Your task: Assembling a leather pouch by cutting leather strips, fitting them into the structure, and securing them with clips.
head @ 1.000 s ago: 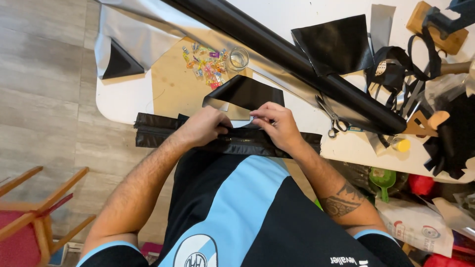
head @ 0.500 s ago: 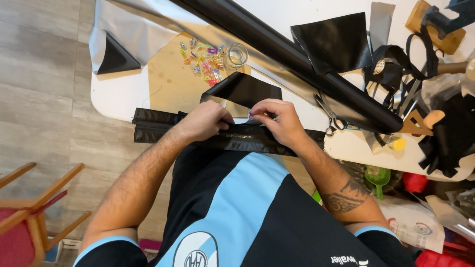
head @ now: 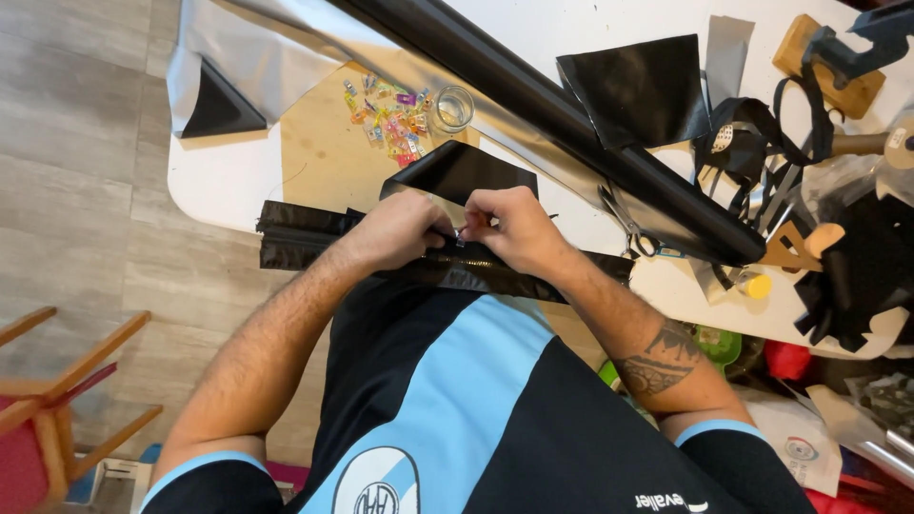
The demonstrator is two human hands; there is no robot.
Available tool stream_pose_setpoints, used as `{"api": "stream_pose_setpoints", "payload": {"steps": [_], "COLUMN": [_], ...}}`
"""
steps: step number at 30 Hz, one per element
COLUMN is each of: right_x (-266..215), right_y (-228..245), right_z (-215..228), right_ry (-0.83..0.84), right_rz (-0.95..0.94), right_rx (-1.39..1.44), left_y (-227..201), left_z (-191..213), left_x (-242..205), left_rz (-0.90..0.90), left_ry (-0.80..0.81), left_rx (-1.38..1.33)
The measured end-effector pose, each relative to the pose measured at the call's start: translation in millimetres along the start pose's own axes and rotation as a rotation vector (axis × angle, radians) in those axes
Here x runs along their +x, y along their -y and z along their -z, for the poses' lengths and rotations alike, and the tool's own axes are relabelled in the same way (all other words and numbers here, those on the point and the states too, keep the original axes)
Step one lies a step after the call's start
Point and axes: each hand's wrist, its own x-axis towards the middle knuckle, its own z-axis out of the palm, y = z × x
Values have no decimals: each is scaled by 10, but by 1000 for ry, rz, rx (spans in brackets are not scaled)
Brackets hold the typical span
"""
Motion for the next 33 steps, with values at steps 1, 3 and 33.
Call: {"api": "stream_pose_setpoints", "payload": {"steps": [1,3,33], "right_x": [-2,-3,417], "right_y": [-13,-38,-861], "right_z": [-3,1,-524], "right_ry": [1,34,37], "right_rz": [-1,75,-44], "right_rx": [0,-132,-142], "left_y": [18,54,740], "left_z": [-19,-47,-747], "left_x": [3,21,-792], "left_rz": [0,-1,-60], "left_ry": [0,-30,-558], "left_rx": [-1,-9,424]}}
